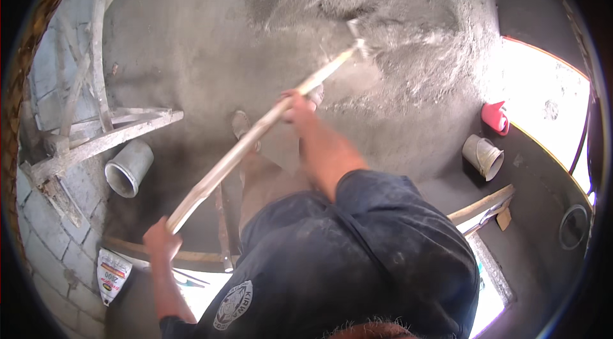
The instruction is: Spreading and leveling a pile of concrete on a floor using a shovel.
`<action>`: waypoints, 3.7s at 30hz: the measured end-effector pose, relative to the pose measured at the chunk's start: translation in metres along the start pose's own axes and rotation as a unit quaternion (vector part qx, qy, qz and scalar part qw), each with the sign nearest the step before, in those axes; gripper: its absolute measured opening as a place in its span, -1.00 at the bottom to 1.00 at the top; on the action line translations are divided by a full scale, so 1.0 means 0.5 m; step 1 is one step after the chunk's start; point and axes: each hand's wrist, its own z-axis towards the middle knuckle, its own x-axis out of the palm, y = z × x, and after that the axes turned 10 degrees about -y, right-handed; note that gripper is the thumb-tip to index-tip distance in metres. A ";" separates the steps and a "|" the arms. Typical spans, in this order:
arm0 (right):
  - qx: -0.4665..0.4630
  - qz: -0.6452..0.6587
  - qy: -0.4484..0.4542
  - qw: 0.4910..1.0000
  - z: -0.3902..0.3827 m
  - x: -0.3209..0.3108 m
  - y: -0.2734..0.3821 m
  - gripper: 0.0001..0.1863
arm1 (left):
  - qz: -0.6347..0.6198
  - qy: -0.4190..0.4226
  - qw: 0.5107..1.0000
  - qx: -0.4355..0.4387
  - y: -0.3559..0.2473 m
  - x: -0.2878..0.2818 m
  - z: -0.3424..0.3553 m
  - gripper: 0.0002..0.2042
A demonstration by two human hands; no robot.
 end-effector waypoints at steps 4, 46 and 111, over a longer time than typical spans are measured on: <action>-0.113 -0.009 0.009 0.994 -0.027 -0.044 0.141 -0.86 | 0.015 -0.005 0.998 0.064 -0.063 0.087 0.057 -0.79; -0.266 -0.072 -0.093 0.957 -0.183 -0.072 -0.109 -0.81 | -0.221 -0.006 0.967 0.130 0.338 0.313 0.037 -0.67; -0.545 -0.221 -0.406 0.699 -0.445 -0.131 0.288 -0.52 | -0.399 0.468 0.753 0.234 -0.091 0.102 0.338 -0.75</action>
